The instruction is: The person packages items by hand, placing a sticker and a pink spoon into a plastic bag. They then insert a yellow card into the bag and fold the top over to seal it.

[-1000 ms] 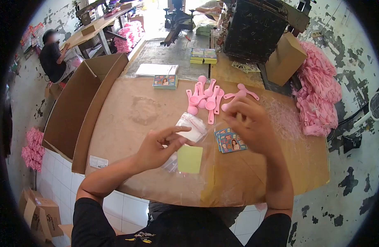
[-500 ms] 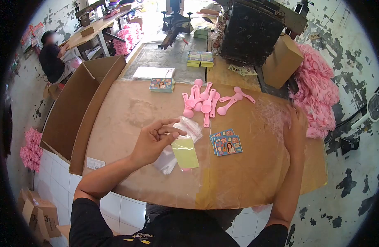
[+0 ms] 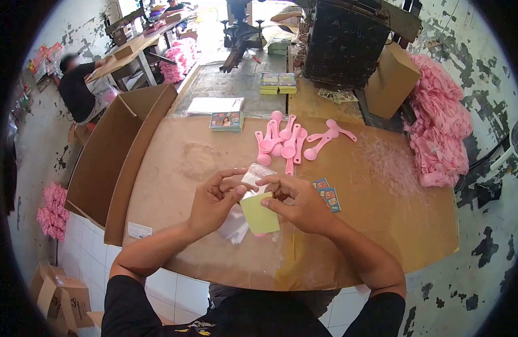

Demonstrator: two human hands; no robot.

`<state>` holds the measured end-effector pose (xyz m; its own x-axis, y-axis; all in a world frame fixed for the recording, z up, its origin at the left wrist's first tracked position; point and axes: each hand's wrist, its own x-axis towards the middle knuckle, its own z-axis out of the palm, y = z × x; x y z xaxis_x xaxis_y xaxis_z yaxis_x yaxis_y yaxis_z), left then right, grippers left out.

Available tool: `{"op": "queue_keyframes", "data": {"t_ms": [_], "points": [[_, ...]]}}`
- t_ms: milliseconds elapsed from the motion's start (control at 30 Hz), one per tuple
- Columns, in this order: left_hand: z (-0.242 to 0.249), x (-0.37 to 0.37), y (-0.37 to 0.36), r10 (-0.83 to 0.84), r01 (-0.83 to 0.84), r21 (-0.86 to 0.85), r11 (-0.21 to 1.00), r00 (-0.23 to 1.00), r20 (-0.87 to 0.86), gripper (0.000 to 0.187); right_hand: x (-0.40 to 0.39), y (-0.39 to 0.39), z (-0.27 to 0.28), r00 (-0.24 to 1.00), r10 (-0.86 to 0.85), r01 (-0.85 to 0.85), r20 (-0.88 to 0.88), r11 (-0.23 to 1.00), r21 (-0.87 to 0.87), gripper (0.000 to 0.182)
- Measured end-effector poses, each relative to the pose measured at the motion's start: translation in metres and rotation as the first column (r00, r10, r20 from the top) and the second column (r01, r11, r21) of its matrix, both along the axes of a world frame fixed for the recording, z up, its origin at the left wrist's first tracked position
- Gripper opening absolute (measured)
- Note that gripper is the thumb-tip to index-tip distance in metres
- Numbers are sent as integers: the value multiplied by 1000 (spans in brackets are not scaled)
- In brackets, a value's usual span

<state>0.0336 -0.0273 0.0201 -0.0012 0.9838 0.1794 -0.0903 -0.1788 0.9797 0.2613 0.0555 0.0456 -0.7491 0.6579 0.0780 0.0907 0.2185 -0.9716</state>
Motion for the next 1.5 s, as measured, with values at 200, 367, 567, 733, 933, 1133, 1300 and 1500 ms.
{"op": "queue_keyframes", "data": {"t_ms": [200, 367, 567, 733, 933, 1133, 1300, 1500], "points": [[-11, -1, 7, -97, 104, -137, 985, 994, 57, 31, 9, 5, -12, 998, -63, 63, 1, 998, 21, 30], [-15, 0, 8, -67, 74, -153, 985, 996, 52, 26, 8, 11, -32, 990, -127, 123, -56, 990, -65, 24], [-16, 2, 7, -11, 15, -174, 985, 1000, 25, 23, 10, 13, -37, 988, -138, 128, -73, 984, -127, 21], [-15, 2, 6, -12, 13, -149, 989, 1000, 6, 25, 7, 8, -29, 978, -170, 151, -120, 977, -153, 20], [-7, 3, 4, -15, 15, -146, 989, 1000, 5, 27, 10, 11, -33, 982, -163, 144, -94, 973, -182, 19], [-15, -1, 7, -42, 38, -130, 991, 999, -32, 25, 12, 13, -27, 985, -150, 127, -90, 966, -227, 17], [-7, -1, 7, -22, 20, -169, 985, 1000, -7, 25, 13, 19, -38, 977, -133, 93, -169, 970, -225, 18], [-11, -12, 11, -111, 105, -75, 992, 990, -85, 24, 23, 27, -37, 986, -87, 74, -144, 993, -92, 19]]}}
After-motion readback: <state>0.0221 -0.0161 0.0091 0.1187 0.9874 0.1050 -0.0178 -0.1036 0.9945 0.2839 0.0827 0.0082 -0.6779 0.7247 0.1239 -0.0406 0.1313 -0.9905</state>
